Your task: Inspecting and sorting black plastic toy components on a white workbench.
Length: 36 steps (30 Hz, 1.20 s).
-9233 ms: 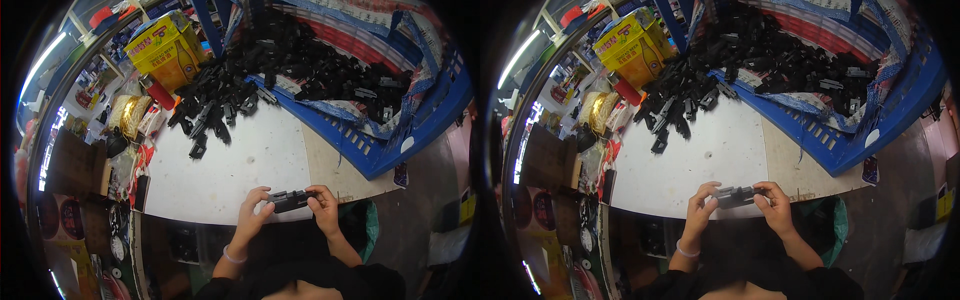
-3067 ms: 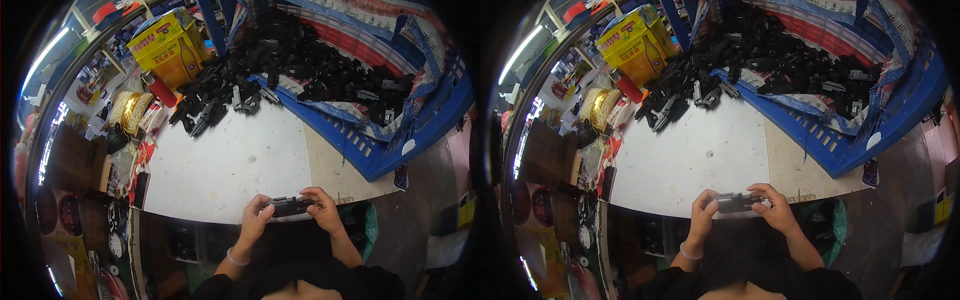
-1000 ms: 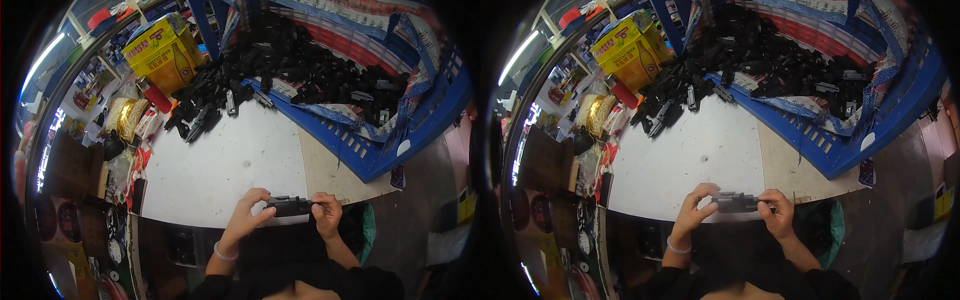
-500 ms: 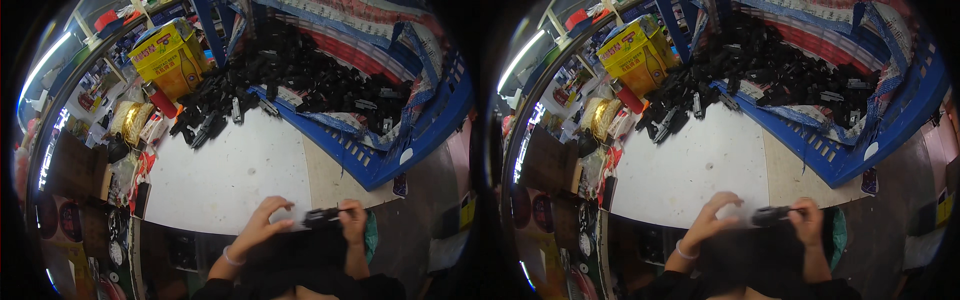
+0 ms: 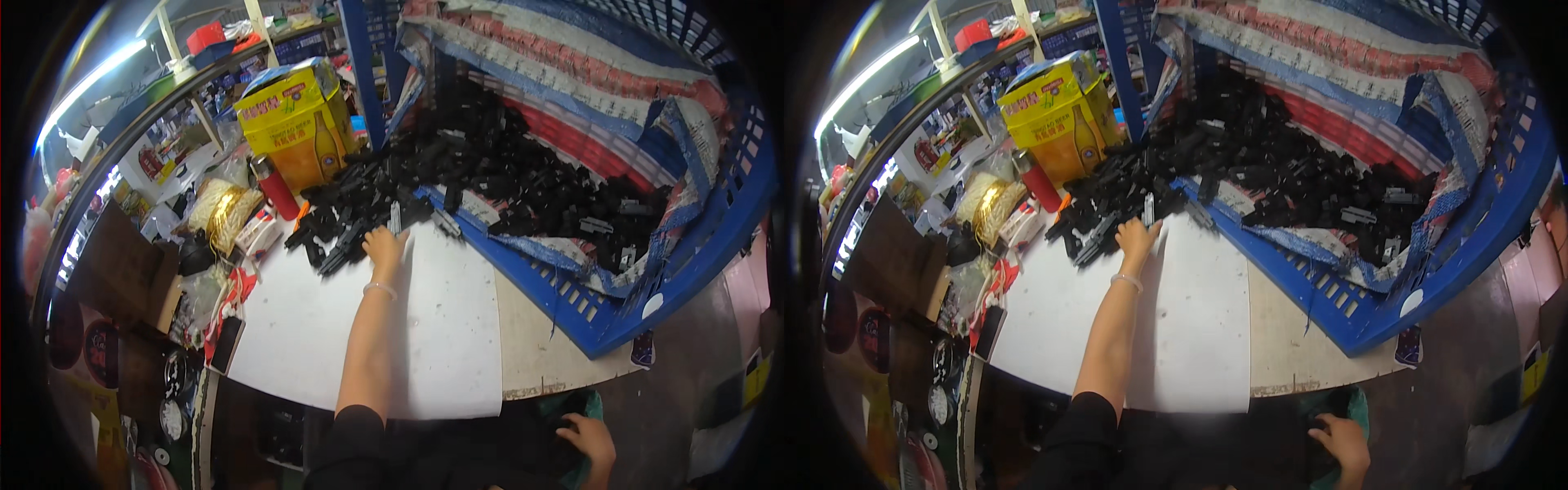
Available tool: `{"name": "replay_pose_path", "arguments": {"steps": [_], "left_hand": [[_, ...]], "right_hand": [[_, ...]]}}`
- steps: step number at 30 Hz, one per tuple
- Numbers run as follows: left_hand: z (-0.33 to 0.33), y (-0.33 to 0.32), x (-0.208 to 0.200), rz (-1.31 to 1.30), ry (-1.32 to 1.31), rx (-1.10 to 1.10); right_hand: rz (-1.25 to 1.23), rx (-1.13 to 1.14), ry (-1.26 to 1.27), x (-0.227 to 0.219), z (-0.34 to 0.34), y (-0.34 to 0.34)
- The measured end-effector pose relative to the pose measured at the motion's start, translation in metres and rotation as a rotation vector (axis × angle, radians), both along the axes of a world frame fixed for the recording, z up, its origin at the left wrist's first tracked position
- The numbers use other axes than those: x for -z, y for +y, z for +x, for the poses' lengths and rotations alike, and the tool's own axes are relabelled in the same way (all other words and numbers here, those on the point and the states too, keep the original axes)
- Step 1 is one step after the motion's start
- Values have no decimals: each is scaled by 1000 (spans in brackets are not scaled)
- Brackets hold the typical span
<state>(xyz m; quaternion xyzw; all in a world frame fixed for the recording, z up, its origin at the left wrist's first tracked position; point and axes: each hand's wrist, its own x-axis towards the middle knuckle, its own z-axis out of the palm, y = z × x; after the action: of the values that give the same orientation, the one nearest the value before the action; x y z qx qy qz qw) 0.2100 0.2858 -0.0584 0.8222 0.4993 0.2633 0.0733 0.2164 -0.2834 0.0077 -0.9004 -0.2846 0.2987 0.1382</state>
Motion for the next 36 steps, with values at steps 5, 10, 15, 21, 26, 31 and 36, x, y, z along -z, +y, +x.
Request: {"name": "replay_pose_path", "arguments": {"steps": [5, 10, 15, 21, 26, 31, 36], "left_hand": [[-7, 0, 10, -110, -117, 63], [-51, -51, -20, -65, -14, 319], [-93, -111, -24, 540, -109, 730], [-146, -194, -65, 850, -93, 968], [-163, -223, -86, 652, -337, 909], [-167, -233, -92, -175, -543, 918], [-171, -252, -107, -639, -626, 930]], "right_hand": [[207, -216, -33, 3, 6, 23], [492, -368, -154, -8, 4, 64], [564, -276, 299, -25, 0, 124], [1096, 73, 643, 11, -16, 177], [1343, 88, 532, -10, -43, 173], [1381, 17, 421, -18, -52, 152], [1420, 40, 407, -16, -54, 144]]}}
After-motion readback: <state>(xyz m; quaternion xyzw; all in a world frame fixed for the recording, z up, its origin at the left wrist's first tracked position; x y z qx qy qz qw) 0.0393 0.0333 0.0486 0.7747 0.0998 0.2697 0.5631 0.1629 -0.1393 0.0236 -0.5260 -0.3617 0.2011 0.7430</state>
